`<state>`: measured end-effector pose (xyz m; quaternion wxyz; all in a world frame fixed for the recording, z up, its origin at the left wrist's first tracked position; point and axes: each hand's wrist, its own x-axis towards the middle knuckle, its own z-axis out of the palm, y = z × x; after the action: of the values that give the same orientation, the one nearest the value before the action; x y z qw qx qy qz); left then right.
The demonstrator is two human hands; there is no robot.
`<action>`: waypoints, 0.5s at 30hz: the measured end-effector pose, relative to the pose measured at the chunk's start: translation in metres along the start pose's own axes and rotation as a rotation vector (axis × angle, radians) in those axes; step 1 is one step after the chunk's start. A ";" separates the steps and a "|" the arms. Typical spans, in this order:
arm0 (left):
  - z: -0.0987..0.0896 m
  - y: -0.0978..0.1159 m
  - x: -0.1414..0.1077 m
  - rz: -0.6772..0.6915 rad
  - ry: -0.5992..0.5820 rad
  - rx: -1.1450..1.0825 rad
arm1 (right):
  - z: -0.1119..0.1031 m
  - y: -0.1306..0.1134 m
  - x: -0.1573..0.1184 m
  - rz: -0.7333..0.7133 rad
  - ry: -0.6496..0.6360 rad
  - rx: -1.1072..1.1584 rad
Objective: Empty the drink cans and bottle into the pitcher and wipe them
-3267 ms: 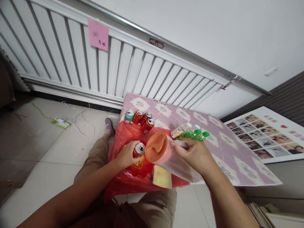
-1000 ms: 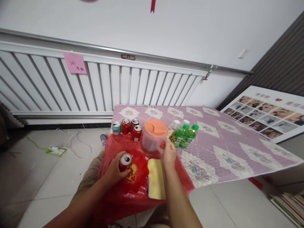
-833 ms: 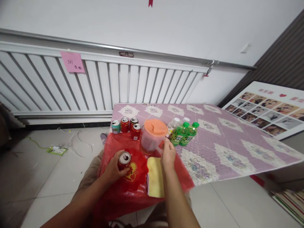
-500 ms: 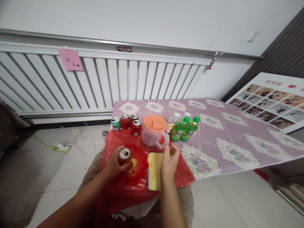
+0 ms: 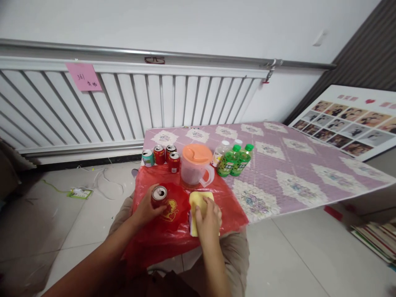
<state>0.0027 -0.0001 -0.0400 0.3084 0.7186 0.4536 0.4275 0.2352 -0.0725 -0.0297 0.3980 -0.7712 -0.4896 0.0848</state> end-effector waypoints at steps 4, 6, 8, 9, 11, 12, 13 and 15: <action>0.001 -0.003 -0.001 0.003 0.010 0.012 | -0.002 -0.004 -0.007 0.031 -0.214 -0.330; 0.001 -0.003 -0.001 -0.006 0.009 0.019 | -0.001 -0.004 -0.010 0.032 -0.265 -0.382; 0.001 -0.003 -0.001 -0.003 0.006 0.023 | 0.000 0.000 -0.009 0.047 -0.243 -0.360; 0.001 -0.002 -0.001 0.002 0.002 0.023 | 0.001 0.004 -0.007 0.050 -0.218 -0.317; 0.000 -0.001 -0.001 0.008 -0.001 0.022 | 0.001 0.016 -0.001 0.046 -0.153 -0.151; -0.001 0.000 0.000 0.009 -0.001 0.019 | 0.001 0.022 0.003 0.048 -0.116 -0.041; -0.001 0.000 0.000 0.007 -0.001 0.015 | -0.001 0.029 0.006 0.061 -0.076 0.065; -0.001 0.000 0.000 -0.002 0.000 0.005 | -0.008 0.042 0.010 0.130 0.001 0.219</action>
<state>0.0018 -0.0004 -0.0395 0.3068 0.7190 0.4553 0.4261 0.2733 -0.0769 -0.0516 0.4738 -0.7532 -0.4264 0.1627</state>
